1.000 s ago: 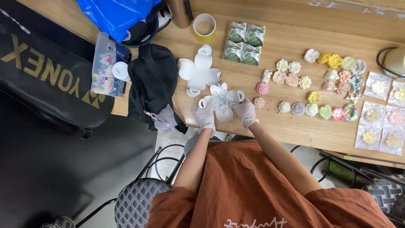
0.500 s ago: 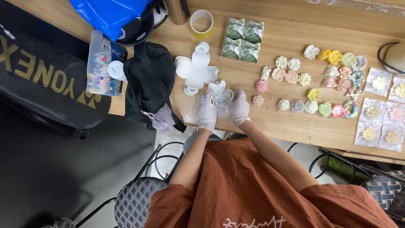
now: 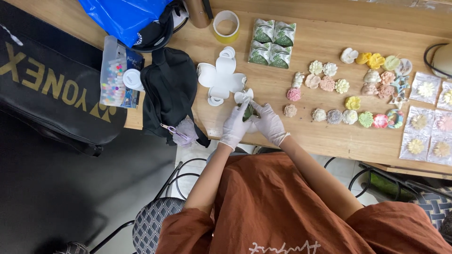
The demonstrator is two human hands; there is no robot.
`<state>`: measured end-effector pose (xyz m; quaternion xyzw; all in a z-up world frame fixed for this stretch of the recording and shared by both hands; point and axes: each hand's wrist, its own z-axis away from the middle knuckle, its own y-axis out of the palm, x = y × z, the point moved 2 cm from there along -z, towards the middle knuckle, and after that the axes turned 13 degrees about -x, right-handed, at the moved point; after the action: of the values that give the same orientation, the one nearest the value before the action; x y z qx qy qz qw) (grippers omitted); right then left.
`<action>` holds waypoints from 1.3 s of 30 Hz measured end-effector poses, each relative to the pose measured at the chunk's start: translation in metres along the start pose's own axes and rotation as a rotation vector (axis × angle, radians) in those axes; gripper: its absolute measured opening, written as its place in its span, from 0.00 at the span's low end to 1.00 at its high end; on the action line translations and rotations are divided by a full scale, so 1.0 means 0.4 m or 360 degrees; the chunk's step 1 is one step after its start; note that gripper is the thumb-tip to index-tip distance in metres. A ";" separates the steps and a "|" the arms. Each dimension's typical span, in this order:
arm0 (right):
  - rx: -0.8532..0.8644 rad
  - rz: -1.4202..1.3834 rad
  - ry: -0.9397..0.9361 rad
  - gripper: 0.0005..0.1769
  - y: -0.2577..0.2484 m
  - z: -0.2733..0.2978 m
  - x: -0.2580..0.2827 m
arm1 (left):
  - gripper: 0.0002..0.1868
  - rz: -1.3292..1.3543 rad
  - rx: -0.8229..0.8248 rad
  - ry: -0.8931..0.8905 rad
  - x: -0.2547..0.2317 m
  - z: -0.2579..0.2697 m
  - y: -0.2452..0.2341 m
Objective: The recorder is shown folding cardboard packaging and placing finished handmade decorative items inside.
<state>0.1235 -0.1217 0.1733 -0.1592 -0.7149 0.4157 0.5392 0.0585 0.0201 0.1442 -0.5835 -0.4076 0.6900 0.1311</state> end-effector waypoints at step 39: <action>-0.0461 -0.0254 0.0192 0.26 0.023 0.100 0.026 | 0.02 -0.0267 -0.0206 0.0722 0.055 -0.005 0.048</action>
<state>0.0817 -0.1261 0.1702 -0.2026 -0.7439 0.2539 0.5839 0.0596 0.0234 0.1151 -0.6948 -0.4582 0.5004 0.2384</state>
